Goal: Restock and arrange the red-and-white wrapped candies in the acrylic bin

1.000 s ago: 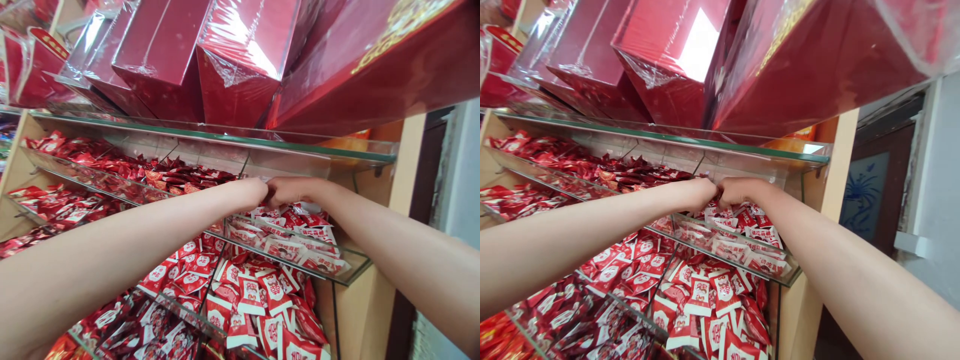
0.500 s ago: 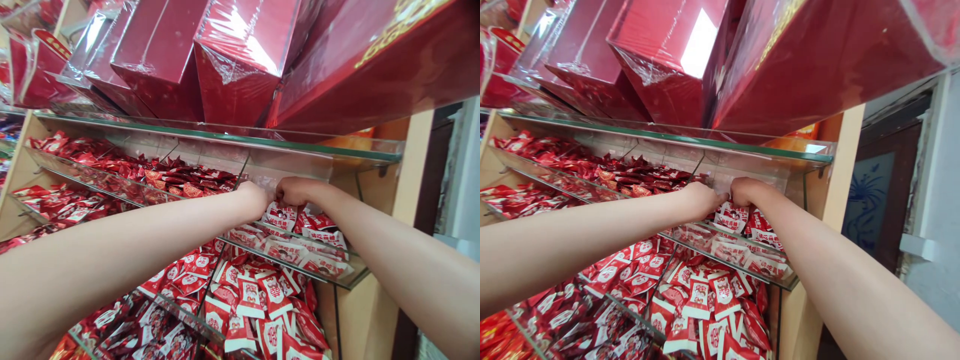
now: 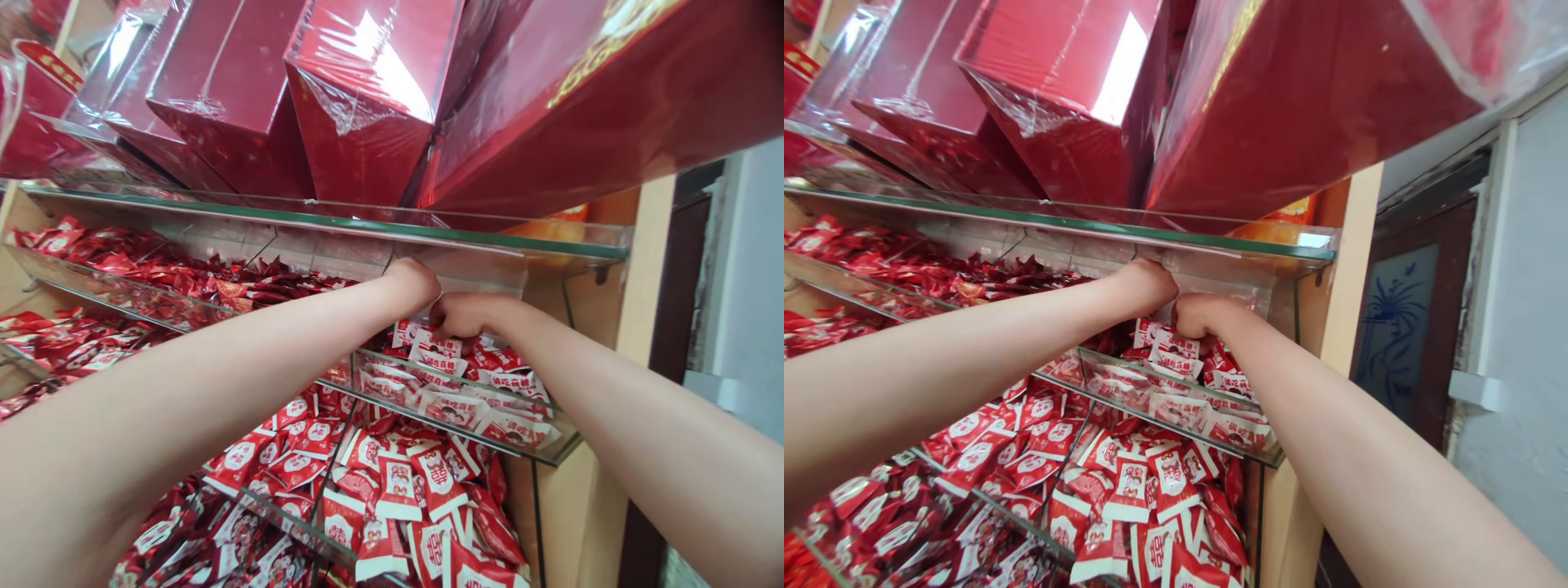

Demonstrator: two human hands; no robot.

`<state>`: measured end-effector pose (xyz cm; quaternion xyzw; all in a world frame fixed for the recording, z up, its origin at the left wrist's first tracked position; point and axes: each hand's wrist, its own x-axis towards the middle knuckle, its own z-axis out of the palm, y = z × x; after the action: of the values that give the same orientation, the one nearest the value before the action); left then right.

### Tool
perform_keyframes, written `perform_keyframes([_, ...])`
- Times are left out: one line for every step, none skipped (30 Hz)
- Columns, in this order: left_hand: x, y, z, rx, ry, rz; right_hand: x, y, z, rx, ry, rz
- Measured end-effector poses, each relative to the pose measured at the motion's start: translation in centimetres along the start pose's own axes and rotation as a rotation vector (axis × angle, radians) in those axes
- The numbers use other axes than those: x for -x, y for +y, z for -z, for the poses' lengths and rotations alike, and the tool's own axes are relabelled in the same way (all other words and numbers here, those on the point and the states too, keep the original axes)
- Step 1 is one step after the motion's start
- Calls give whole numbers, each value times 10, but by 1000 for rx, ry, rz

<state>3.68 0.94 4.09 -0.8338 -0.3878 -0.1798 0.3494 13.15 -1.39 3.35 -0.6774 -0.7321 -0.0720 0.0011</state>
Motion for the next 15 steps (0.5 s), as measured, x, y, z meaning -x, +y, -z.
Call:
perform_keyframes([4,-1,4,-49,27,-35,-1,-1,-2,-28,-8,-6])
perform_keyframes([8,-2,7,-105,55,-72,-3,-2,-4,-40,-5,-16])
perform_keyframes([12,-4,9,-154,87,-105,-5,-3,-6,-30,13,-23])
perform_keyframes([17,-6,11,-186,116,-126,-7,-4,-8,-1,40,-20])
perform_keyframes([22,-8,12,-197,131,-132,-9,-4,-10,40,71,-10])
perform_keyframes([28,-11,12,-186,129,-123,-10,-3,-11,75,94,4])
perform_keyframes([33,-13,13,-170,121,-109,-11,-3,-11,93,106,18])
perform_keyframes([38,-15,13,-152,119,-98,-12,-2,-12,87,105,24])
perform_keyframes([43,-17,13,-134,129,-94,-12,-2,-11,57,90,19])
perform_keyframes([48,-20,13,-113,142,-95,-11,-2,-11,16,71,10])
perform_keyframes([51,-22,13,-90,157,-99,-10,-2,-11,-19,53,-3])
perform_keyframes([54,-24,12,-65,169,-103,-9,-2,-10,-40,40,-14])
perform_keyframes([56,-26,11,-36,175,-110,-8,-2,-9,-55,32,-24])
perform_keyframes([57,-28,9,-10,174,-118,-7,-3,-9,-67,24,-30])
perform_keyframes([58,-30,6,8,171,-127,-6,-3,-8,-79,11,-34])
